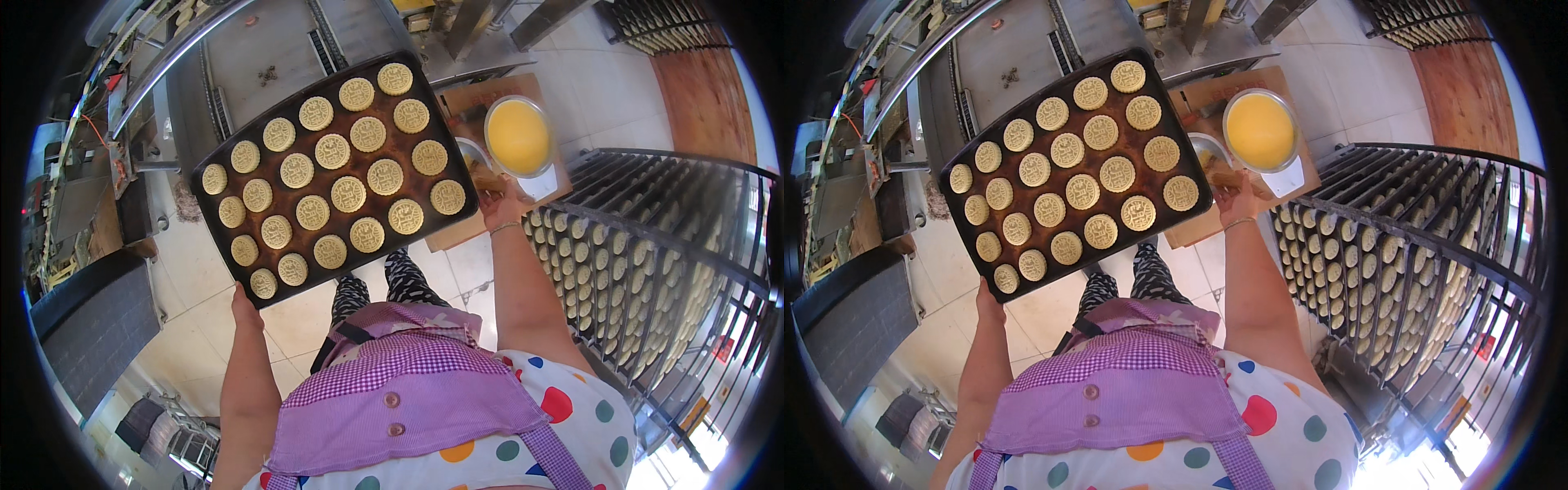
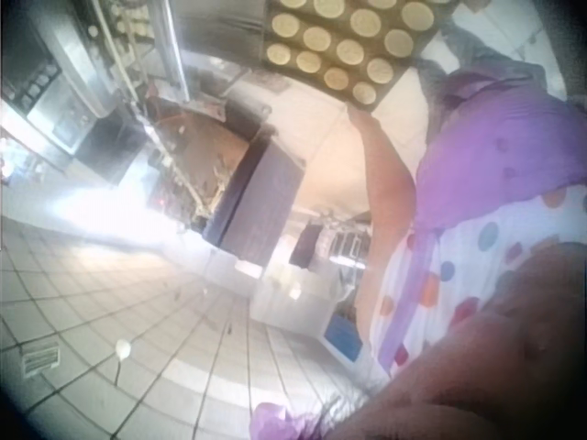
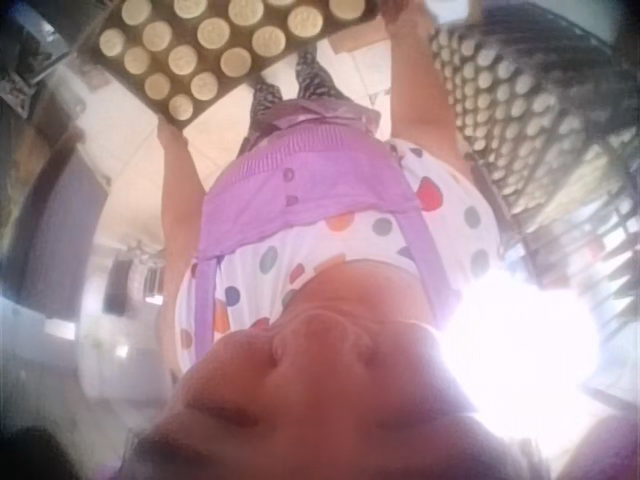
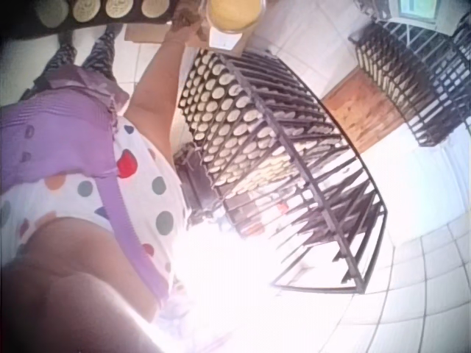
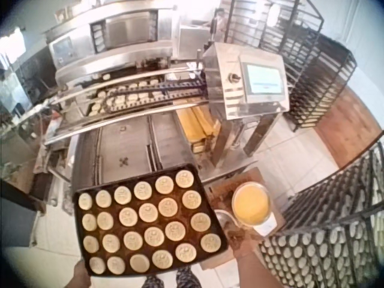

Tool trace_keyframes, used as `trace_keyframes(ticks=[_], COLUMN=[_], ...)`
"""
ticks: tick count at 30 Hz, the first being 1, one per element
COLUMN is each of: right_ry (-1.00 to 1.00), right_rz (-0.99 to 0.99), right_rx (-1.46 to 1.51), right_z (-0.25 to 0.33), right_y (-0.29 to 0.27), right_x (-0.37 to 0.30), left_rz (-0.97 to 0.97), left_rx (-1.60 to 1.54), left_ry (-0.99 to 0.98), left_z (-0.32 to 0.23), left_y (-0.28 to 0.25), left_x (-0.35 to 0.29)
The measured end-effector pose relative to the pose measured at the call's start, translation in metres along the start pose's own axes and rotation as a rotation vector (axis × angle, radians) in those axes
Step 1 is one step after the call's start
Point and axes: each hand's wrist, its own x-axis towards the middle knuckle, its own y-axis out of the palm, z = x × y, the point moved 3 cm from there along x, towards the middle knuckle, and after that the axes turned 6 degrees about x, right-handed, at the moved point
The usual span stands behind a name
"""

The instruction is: The person brushes liquid onto pastries on a tray, moves the tray to a rack, and handles empty baking trays near an oven.

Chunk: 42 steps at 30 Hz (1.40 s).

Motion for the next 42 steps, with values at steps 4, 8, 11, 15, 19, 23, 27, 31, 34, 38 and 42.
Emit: trace_keyframes(ticks=[4, 8, 11, 15, 19, 23, 27, 31, 34, 38, 42], right_ry=[-0.028, -0.063, 0.053, 0.216, 0.362, 0.223, 0.177, -0.472, -0.453, -0.282, -0.375], right_rz=[-0.071, 0.05, 0.141, 0.195, 0.058, 0.206, 0.314, -0.165, -0.116, -0.292, -0.391], right_rx=[0.066, 0.09, 0.118, 0.079, -0.233, -0.314, -0.519, -0.915, -0.965, -0.798, -0.508], right_z=[-0.009, -0.006, -0.018, -0.039, -0.05, -0.031, -0.021, -0.019, -0.028, -0.057, -0.061], right_y=[-0.011, 0.001, 0.018, -0.006, -0.029, -0.003, 0.07, 0.071, 0.032, -0.045, -0.132], right_x=[0.014, 0.021, 0.008, -0.009, -0.038, -0.032, -0.035, -0.03, -0.076, -0.177, -0.256], left_rz=[-0.058, -0.086, -0.112, 0.005, 0.105, 0.267, 0.141, 0.065, 0.131, 0.179, 0.441], left_rx=[0.05, 0.16, 0.198, 0.066, 0.004, -0.13, -0.168, -0.119, -0.129, -0.057, 0.095], left_ry=[-0.021, 0.02, 0.077, 0.032, -0.027, -0.055, -0.007, 0.098, 0.131, 0.138, 0.199], left_z=[-0.003, -0.002, 0.007, -0.007, -0.016, -0.017, -0.03, -0.042, -0.035, -0.054, -0.106], left_y=[0.005, -0.002, -0.012, 0.005, -0.002, -0.009, 0.015, 0.031, -0.006, -0.05, -0.042], left_x=[-0.013, -0.008, 0.006, -0.002, 0.008, 0.042, 0.031, -0.004, -0.002, -0.044, -0.084])
